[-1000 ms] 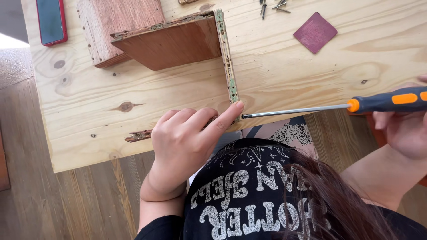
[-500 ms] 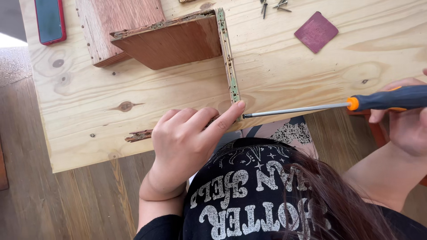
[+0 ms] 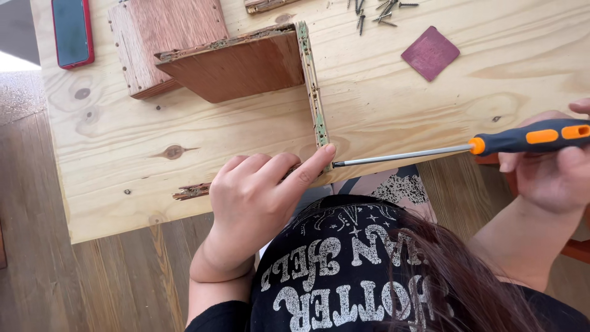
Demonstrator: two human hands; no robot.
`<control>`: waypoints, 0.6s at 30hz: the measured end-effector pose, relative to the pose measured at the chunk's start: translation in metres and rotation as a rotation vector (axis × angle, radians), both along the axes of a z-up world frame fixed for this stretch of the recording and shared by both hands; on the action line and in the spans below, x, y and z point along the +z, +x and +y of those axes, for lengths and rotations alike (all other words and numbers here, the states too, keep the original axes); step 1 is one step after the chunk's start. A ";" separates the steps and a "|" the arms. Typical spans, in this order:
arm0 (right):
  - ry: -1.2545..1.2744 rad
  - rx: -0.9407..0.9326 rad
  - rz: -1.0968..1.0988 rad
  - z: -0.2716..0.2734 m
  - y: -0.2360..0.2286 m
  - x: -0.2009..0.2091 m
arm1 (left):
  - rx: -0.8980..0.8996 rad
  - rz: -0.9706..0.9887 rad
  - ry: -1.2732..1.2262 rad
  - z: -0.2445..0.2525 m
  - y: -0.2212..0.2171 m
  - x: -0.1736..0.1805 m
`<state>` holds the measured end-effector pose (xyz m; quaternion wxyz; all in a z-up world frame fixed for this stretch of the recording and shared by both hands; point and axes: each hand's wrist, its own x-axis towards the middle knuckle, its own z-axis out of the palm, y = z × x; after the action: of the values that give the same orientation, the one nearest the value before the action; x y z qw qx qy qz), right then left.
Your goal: The person assembles a small wooden structure by inserting screws into pre-drilled holes and tightening them with a screwdriver. They repeatedly pick up screws, align the wooden pieces, and secure the joints on a wooden workbench.
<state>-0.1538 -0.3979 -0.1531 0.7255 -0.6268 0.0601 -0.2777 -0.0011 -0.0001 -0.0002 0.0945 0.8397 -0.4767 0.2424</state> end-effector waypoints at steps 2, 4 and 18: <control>-0.135 0.052 0.010 -0.007 -0.004 0.000 | -0.010 0.007 -0.005 -0.001 0.000 0.001; -0.141 -0.062 0.111 -0.005 -0.007 0.001 | -0.008 0.013 -0.003 0.000 0.001 0.001; 0.010 -0.754 0.208 -0.033 0.032 -0.025 | -0.001 -0.005 -0.036 -0.001 0.000 -0.001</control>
<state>-0.1213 -0.4310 -0.1783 0.5656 -0.5822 0.3609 -0.4593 -0.0009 -0.0014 -0.0007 0.1085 0.8368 -0.4730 0.2533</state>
